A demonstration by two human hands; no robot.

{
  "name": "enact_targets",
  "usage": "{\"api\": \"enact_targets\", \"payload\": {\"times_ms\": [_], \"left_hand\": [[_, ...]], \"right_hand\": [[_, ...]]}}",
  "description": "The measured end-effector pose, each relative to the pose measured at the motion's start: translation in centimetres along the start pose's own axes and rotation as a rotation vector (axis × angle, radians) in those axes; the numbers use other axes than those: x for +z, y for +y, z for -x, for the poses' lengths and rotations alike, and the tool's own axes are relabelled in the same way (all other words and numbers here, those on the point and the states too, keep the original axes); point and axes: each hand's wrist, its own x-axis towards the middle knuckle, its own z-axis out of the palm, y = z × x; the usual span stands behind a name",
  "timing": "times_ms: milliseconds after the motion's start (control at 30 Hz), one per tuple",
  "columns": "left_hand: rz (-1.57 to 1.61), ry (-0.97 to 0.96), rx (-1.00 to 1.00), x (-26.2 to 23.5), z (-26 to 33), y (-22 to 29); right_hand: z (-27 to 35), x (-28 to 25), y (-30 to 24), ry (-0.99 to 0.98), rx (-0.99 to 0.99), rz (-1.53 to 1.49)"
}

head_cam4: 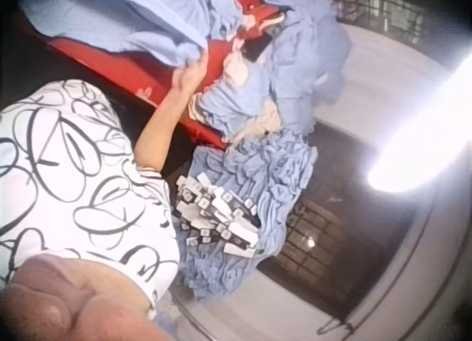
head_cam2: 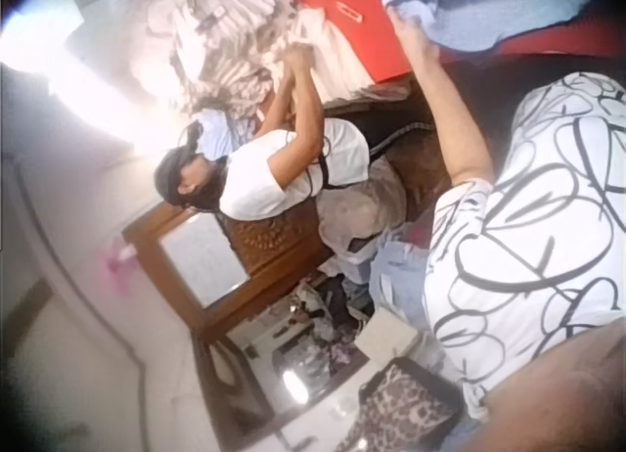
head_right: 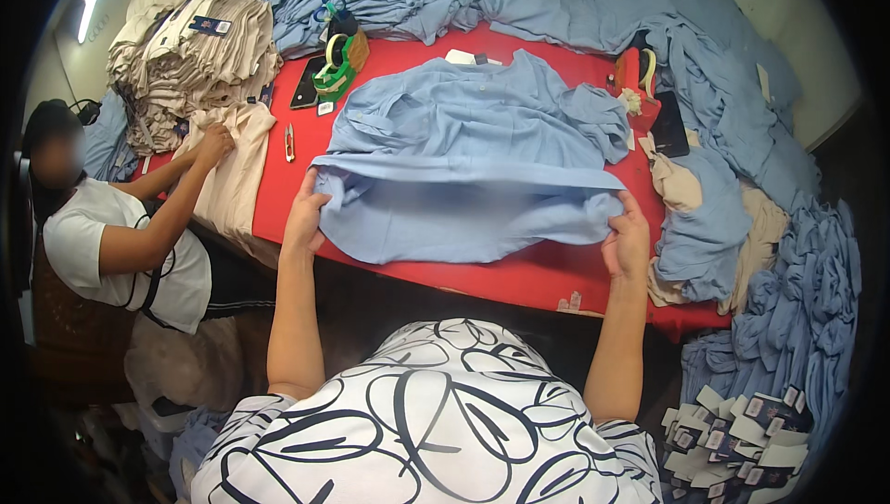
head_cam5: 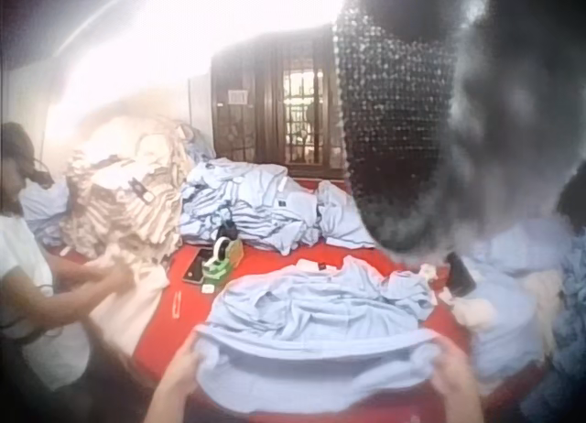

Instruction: The person processes blue shirts at a table by flattening them, checking the sleeves, and attaching tags.

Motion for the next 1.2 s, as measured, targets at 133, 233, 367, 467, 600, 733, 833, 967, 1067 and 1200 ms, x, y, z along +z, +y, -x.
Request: {"api": "enact_targets", "payload": {"times_ms": [133, 233, 367, 467, 600, 733, 833, 967, 1067, 1200], "left_hand": [[-0.612, 0.057, 0.206, -1.3, -1.8, -1.2], [-1.038, 0.260, 0.311, 1.4, -1.6, -2.0], [-1.237, 0.312, 0.538, 0.2, -3.3, -2.8], [-0.942, 0.014, 0.266, 1.1, -4.2, -1.6], [-0.153, -0.233, -0.063, 1.6, -2.6, 0.8], [0.208, -0.320, -0.178, 3.8, -0.8, 2.2], [0.408, -0.342, -0.263, 5.1, 0.5, 3.1], [0.159, -0.201, -0.088, 5.5, -0.4, 1.9], [0.221, -0.182, -0.087, 4.5, -2.4, 0.8], [0.180, -0.141, -0.005, 5.5, -3.0, 0.3]], "right_hand": [[-0.2, 1.3, -0.2, -0.103, 0.057, -0.035], [-0.6, 2.2, -0.7, -0.094, 0.004, -0.163], [-2.1, 4.2, 0.2, -0.032, -0.036, -0.282], [-3.8, 2.8, 2.2, 0.031, -0.032, -0.230], [-4.2, 0.6, 4.0, 0.124, -0.020, -0.165], [-3.7, 0.2, 3.6, 0.138, 0.009, -0.107], [-3.4, 0.2, 3.4, 0.074, 0.032, -0.039], [-3.0, 0.9, 3.0, 0.027, 0.035, 0.035], [-2.5, 1.3, 2.3, -0.003, 0.029, 0.058], [-1.7, -0.1, 1.6, -0.050, 0.012, 0.131]]}}
